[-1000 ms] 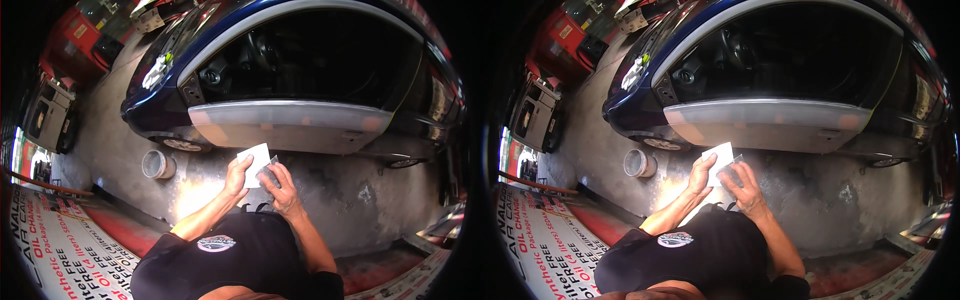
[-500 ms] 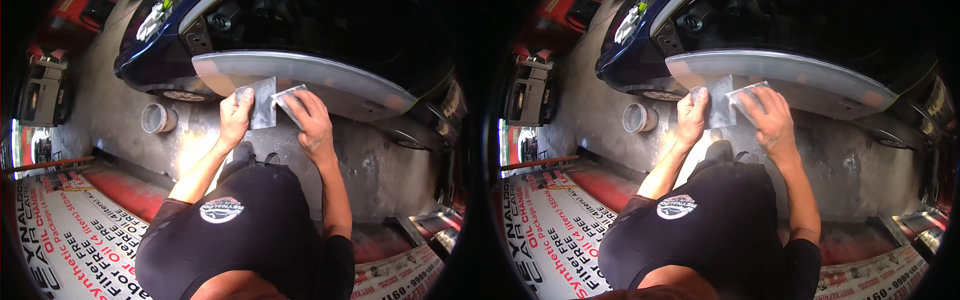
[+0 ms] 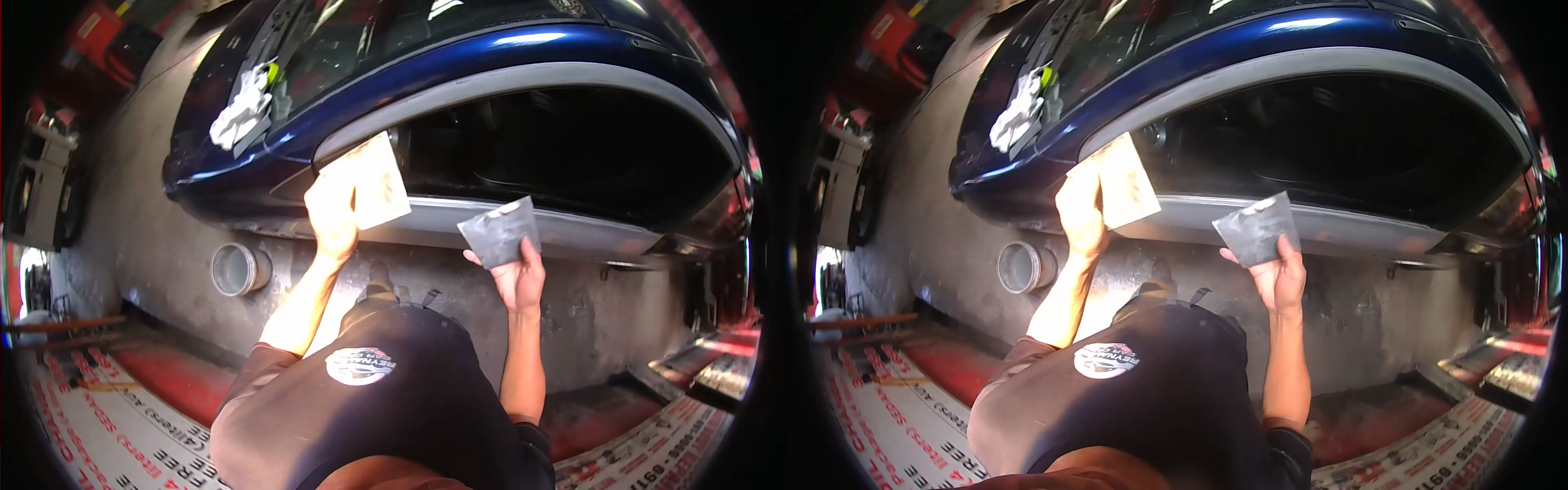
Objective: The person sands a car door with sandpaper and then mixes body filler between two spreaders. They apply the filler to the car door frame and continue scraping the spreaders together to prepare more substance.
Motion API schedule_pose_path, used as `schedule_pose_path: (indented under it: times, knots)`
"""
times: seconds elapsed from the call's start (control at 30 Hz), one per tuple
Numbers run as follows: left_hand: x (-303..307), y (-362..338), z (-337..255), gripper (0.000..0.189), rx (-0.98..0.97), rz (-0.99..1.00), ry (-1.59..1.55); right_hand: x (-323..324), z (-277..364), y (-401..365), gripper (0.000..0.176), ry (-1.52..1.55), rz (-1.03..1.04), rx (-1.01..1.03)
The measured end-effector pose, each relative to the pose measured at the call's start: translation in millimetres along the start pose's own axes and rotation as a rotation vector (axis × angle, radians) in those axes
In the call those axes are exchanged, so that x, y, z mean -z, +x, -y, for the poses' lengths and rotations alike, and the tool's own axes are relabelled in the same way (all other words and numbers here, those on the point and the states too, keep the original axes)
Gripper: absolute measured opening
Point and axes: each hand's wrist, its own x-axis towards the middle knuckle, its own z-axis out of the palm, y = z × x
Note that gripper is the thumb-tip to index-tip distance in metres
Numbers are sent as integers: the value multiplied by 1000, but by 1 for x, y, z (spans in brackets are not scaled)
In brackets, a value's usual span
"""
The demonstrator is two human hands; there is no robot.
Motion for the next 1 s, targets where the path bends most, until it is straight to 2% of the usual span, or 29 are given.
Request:
schedule_pose_path:
  times: [0.1,0.17,0.2,0.3,0.33,0.4,0.43,0.47,0.5,0.53,0.57,0.63,0.7,0.8,0.9,1.0]
  knots:
    - [21,15,42,23,98,115,-152,-38,1,28,77,165,30,87]
    - [22,17,63,22,154,100,-229,-59,1,43,88,155,113,167]
    - [22,16,69,23,227,99,-308,-68,2,49,100,200,167,180]
    - [27,19,78,22,225,201,-335,-83,6,62,81,79,122,257]
    - [24,20,73,20,284,192,-368,-85,9,63,81,70,114,263]
    - [28,22,73,19,254,251,-323,-94,14,67,66,-608,69,548]
    - [30,24,73,18,222,310,-268,-109,24,68,55,-1045,-3,752]
    - [19,26,61,19,322,235,-352,-120,30,68,54,-1481,-34,921]
    - [13,28,53,19,321,230,-350,-128,35,69,55,-1920,-72,1079]
    - [10,30,47,24,312,242,-355,-140,35,72,57,-2067,-91,1143]
    - [9,31,46,29,306,256,-361,-144,32,79,53,-2150,-94,1144]
    - [10,28,48,28,319,262,-381,-142,26,98,51,-2300,-90,1193]
    - [9,24,49,28,495,246,-586,-138,21,112,50,-2344,-54,1217]
    - [6,16,52,27,614,177,-706,-142,16,126,50,-2381,-37,1229]
    - [11,11,60,22,610,224,-741,-146,17,134,50,-2390,-22,1246]
    - [10,10,60,19,613,189,-684,-148,18,138,50,-2405,-22,1262]
